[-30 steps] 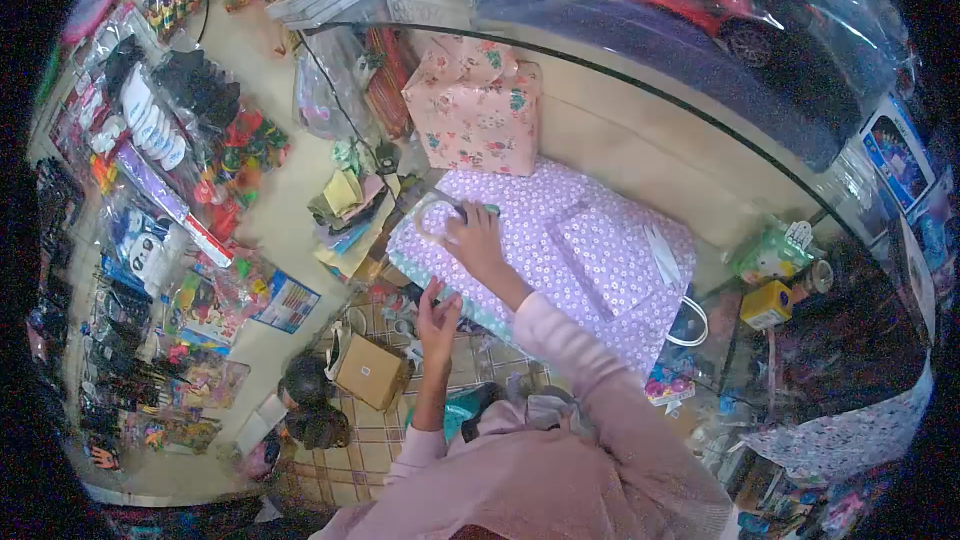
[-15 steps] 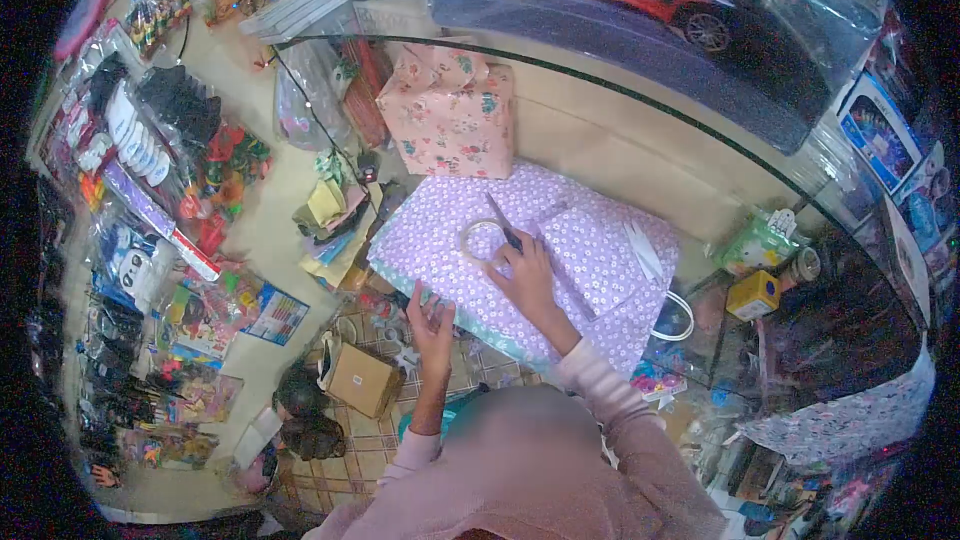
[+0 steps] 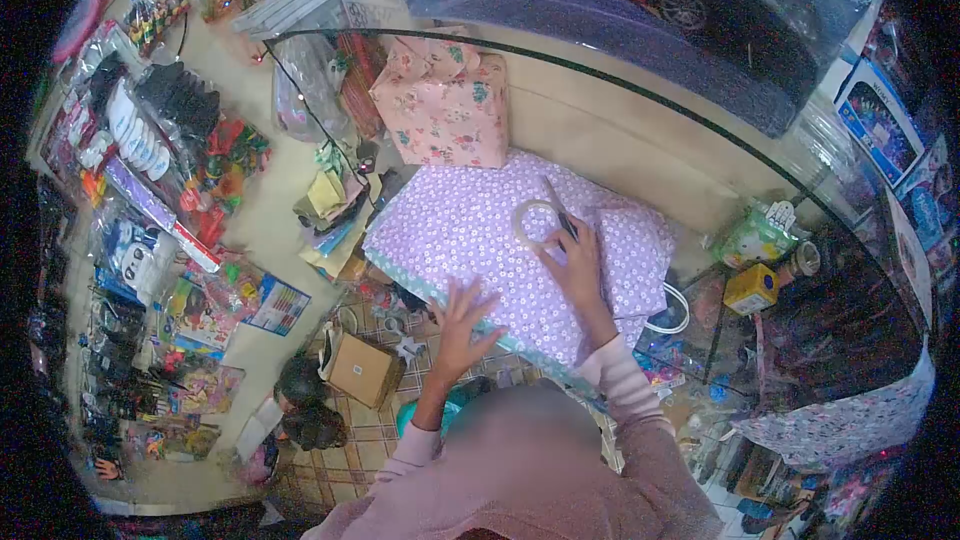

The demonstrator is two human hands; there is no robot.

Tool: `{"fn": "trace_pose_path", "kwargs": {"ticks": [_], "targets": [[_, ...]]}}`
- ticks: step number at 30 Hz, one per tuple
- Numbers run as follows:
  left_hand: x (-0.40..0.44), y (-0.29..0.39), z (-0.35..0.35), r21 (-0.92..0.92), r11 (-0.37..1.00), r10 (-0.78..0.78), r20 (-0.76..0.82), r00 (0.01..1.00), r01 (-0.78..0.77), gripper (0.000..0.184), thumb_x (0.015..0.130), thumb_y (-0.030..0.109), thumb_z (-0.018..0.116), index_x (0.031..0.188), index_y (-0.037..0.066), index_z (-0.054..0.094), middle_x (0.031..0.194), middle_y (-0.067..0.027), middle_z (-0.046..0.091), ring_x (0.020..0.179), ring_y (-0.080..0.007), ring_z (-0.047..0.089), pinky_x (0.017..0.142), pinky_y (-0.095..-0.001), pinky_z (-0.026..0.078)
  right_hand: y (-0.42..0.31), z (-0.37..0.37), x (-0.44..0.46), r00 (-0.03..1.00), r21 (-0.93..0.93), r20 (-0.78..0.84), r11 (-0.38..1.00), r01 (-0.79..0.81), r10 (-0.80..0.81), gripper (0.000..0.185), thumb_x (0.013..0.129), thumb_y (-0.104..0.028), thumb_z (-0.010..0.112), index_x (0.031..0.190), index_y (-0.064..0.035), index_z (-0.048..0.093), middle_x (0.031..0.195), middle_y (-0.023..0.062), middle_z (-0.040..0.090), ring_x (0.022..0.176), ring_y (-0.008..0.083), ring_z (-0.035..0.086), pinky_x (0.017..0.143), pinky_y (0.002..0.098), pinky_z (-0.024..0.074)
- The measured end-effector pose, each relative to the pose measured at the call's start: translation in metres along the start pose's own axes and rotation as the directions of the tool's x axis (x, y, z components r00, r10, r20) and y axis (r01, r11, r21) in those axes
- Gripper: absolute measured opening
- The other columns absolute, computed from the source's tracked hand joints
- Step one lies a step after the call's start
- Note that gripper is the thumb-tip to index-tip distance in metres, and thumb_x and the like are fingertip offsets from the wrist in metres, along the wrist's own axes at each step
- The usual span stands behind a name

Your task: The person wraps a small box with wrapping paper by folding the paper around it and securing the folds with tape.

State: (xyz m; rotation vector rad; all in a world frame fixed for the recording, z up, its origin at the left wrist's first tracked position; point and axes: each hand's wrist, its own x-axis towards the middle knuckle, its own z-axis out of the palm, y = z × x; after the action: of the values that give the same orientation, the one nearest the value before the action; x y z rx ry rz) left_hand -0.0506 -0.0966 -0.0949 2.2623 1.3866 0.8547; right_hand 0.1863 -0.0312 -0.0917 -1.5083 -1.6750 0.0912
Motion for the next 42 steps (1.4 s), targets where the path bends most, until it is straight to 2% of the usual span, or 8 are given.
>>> {"fn": "trace_pose_path", "kwargs": {"ticks": [11,12,16,18,25,26,34,42], "targets": [[0.017,-0.002,-0.018,-0.065,0.979,0.196,0.064,0.979,-0.192,0.031,0.086,0.023,0.064,0.117,0.027,0.066,0.136,0.0014,0.050,0.134,-0.0304,0.036,0.111,-0.0622,0.006,0.032,-0.036,-0.006,0.984,0.124,0.167,0.992,0.036,-0.057,0.029,0.074,-0.016,0.075,0.100,-0.0103,0.062,0.129,0.0183,0.046,0.122,0.0378,0.042,0.103,0.0466,0.0327],[0.018,0.003,-0.020,-0.042,0.985,0.169,0.062,0.984,-0.166,0.033,0.085,0.016,0.063,0.115,0.027,0.067,0.139,-0.0097,0.045,0.135,-0.0339,0.032,0.112,-0.0594,0.008,0.034,-0.040,-0.006,0.982,0.141,0.181,0.990,0.031,-0.057,0.031,0.075,-0.016,0.075,0.102,-0.0107,0.062,0.130,0.0184,0.046,0.122,0.0379,0.042,0.104,0.0474,0.0317],[0.015,0.031,0.000,-0.074,0.997,0.000,-0.372,0.928,-0.029,0.048,0.080,0.015,0.068,0.127,0.016,0.058,0.143,-0.0288,0.026,0.138,-0.0428,0.016,0.112,-0.0521,0.012,0.010,-0.046,-0.019,0.989,-0.178,0.106,0.977,0.120,-0.102,0.048,0.079,-0.018,0.070,0.123,-0.0097,0.054,0.134,0.0192,0.044,0.131,0.0401,0.032,0.108,0.0522,0.0232],[0.014,0.047,0.018,-0.317,0.947,-0.221,-0.519,0.826,0.054,0.059,0.082,0.010,0.068,0.135,0.009,0.044,0.146,-0.0243,0.021,0.137,-0.0395,0.022,0.111,-0.0507,0.019,-0.020,-0.057,-0.025,0.964,-0.007,0.197,0.983,0.185,-0.180,0.049,0.079,-0.021,0.069,0.124,-0.0072,0.053,0.135,0.0197,0.043,0.132,0.0396,0.034,0.107,0.0491,0.0279],[-0.005,0.043,0.058,-0.991,0.050,-0.571,0.074,0.818,0.125,0.064,0.091,0.012,0.061,0.141,-0.005,0.024,0.134,-0.0198,0.042,0.118,-0.0307,0.051,0.103,-0.0399,0.042,-0.056,-0.069,-0.027,0.840,0.321,0.446,0.932,0.171,-0.308,0.035,0.082,-0.020,0.069,0.110,0.0006,0.064,0.101,0.0214,0.065,0.092,0.0355,0.064,0.081,0.0385,0.0500],[-0.007,0.046,0.057,-0.993,0.047,-0.552,0.061,0.831,0.104,0.063,0.092,0.013,0.061,0.140,-0.006,0.025,0.131,-0.0197,0.044,0.117,-0.0301,0.052,0.102,-0.0397,0.044,-0.053,-0.073,-0.026,0.838,0.376,0.491,0.926,0.045,-0.240,0.024,0.083,-0.017,0.069,0.096,0.0037,0.067,0.079,0.0189,0.067,0.072,0.0291,0.068,0.069,0.0361,0.0518],[0.000,0.063,0.043,-0.985,0.130,-0.589,0.014,0.808,0.111,0.061,0.091,0.017,0.063,0.135,-0.009,0.031,0.117,-0.0162,0.056,0.104,-0.0220,0.060,0.090,-0.0338,0.052,-0.034,-0.066,0.014,0.852,0.321,0.480,0.946,0.052,-0.209,0.039,0.061,-0.035,0.085,0.063,-0.0032,0.062,0.056,0.0070,0.056,0.051,0.0154,0.052,0.050,0.0331,0.0380],[0.005,0.052,0.045,-0.935,0.323,-0.630,-0.095,0.771,0.149,0.048,0.085,0.014,0.070,0.121,-0.006,0.046,0.089,-0.0077,0.065,0.077,-0.0110,0.061,0.064,-0.0231,0.049,-0.038,-0.087,0.030,0.849,0.441,0.501,0.894,-0.081,-0.170,0.035,0.079,-0.022,0.078,0.062,-0.0058,0.052,0.056,-0.0020,0.049,0.052,0.0056,0.042,0.047,0.0255,0.0343]]}}
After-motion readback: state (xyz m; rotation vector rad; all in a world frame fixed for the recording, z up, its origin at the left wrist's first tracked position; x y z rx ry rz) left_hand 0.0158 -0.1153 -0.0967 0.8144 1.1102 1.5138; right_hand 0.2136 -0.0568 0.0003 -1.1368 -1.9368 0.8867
